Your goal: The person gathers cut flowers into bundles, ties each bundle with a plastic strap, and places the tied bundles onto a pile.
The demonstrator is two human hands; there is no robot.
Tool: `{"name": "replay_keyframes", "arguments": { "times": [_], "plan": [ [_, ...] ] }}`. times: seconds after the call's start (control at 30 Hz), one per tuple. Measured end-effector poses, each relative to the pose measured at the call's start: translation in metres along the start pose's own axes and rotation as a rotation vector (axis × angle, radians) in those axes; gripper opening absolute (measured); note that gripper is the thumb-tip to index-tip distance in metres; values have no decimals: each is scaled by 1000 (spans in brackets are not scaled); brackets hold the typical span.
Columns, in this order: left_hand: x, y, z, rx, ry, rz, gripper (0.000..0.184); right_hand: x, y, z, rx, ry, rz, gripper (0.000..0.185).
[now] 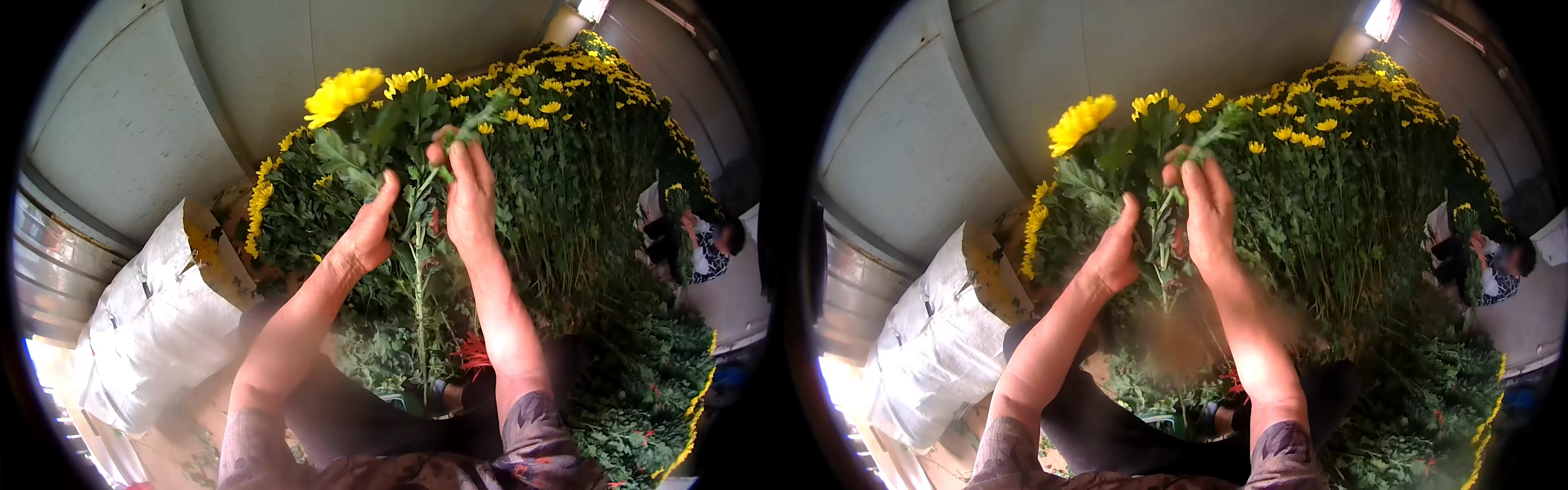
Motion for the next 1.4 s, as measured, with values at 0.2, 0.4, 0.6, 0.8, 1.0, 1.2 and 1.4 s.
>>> {"name": "replay_keyframes", "arguments": {
  "times": [0.2, 0.4, 0.6, 0.8, 1.0, 1.2, 1.4],
  "plan": [
    [44, 28, 5, 289, -234, -68, 34, -3, -17, 110, -389, -94, -91, 12],
    [132, 110, 61, 676, -555, -50, 21, 66, 39, 265, -1185, 126, 684, 13],
    [141, 148, 117, 718, -459, -132, 16, 183, 231, 147, -190, -801, 1258, 22],
    [142, 141, 126, 732, -458, -211, 21, 281, 119, 44, -242, -106, 1336, 46],
    [129, 129, 111, 751, -430, -104, 17, 334, 92, 9, -97, -418, 1558, 63],
    [122, 109, 102, 735, -407, -146, 22, 321, 83, 0, -225, -274, 1538, 51],
    [117, 102, 90, 629, -399, 43, 31, 293, 77, 25, -73, -75, 1079, 35]
  ]
}}
Point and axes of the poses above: each hand's wrist, its own z-axis away from the middle knuckle, its own y-axis out of the back of the hand, x = y × z, the point moved 6 cm from there along -z, towards the middle knuckle, and after that the axes turned 8 degrees about -y, right-handed, at the moved point
